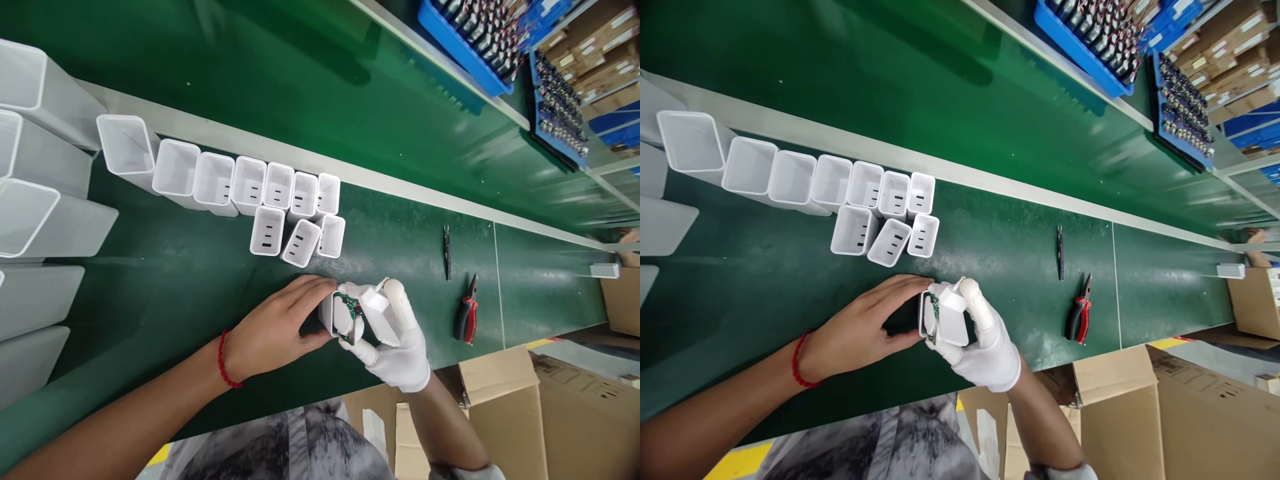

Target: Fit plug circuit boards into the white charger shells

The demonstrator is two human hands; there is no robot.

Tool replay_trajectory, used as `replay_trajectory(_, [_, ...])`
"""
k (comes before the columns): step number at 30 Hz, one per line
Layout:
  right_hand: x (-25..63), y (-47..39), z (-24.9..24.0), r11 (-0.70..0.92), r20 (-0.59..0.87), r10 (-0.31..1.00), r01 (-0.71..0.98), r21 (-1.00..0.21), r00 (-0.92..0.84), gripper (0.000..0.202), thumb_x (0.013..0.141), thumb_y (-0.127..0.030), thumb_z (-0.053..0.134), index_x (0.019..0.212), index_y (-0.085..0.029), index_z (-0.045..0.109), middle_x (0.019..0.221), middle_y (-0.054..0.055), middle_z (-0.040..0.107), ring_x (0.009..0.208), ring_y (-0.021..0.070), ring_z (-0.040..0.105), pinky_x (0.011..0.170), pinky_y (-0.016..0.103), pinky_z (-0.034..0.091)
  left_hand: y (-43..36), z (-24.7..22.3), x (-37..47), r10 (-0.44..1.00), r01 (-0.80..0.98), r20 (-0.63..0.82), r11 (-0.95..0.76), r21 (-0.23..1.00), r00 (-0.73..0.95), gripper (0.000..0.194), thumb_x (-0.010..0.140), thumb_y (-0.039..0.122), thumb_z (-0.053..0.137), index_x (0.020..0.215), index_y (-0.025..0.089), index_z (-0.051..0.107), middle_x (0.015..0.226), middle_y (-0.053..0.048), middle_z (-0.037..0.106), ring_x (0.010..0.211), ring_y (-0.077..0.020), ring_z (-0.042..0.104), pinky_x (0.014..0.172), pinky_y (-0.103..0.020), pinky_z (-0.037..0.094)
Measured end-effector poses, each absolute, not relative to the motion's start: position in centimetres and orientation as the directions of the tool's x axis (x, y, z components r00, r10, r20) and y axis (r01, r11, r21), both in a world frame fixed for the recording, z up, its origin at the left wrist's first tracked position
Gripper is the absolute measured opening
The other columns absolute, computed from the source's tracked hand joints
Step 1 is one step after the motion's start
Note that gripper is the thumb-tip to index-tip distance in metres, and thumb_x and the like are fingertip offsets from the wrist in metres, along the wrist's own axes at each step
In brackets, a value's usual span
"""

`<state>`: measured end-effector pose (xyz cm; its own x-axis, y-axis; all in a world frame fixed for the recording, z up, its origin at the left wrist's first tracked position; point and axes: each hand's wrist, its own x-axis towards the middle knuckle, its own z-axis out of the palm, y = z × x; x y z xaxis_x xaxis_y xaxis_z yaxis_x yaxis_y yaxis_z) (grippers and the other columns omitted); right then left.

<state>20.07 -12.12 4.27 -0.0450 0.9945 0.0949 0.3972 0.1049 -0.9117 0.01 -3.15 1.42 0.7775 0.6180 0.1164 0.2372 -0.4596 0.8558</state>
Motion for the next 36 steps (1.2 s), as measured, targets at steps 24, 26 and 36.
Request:
replay_trajectory(24, [20.10,-11.71,4.45,0.114,0.099,0.993,0.413,-0.903,-0.058,0.095,0.082,-0.023,0.075,0.152,-0.046,0.015,0.138,0.001,0.058,0.126,0.0259,0.057,0.111,0.054,0.043,-3.10,1.39,0.01,0.615,0.225,0.114,-0.447,0.866,0.781,0.054,0.087,0.019,0.062,0.136,0.023,0.040,0.136,-0.008,0.057,0.131,-0.0247,0.051,0.111,-0.041,0.047])
replay_trajectory(26, [20.15,-11.75,4.38,0.116,0.099,0.993,0.418,-0.901,-0.062,0.095,0.082,-0.023,0.075,0.152,-0.046,0.015,0.139,0.001,0.057,0.126,0.0256,0.058,0.111,0.053,0.044,-3.05,1.44,0.01,0.611,0.228,0.107,-0.444,0.866,0.785,0.052,0.088,0.019,0.062,0.135,0.022,0.041,0.136,-0.008,0.057,0.131,-0.0239,0.051,0.111,-0.040,0.046])
replay_trajectory(36, [20.08,-11.29,4.59,0.107,0.077,0.993,0.435,-0.894,-0.088,0.098,0.081,-0.015,0.073,0.153,-0.045,0.014,0.144,0.002,0.053,0.132,0.0251,0.052,0.115,0.050,0.037,-3.01,1.51,0.07,0.608,0.219,0.106,-0.435,0.873,0.787,0.052,0.087,0.018,0.063,0.134,0.021,0.041,0.136,-0.008,0.057,0.131,-0.0227,0.050,0.112,-0.038,0.045])
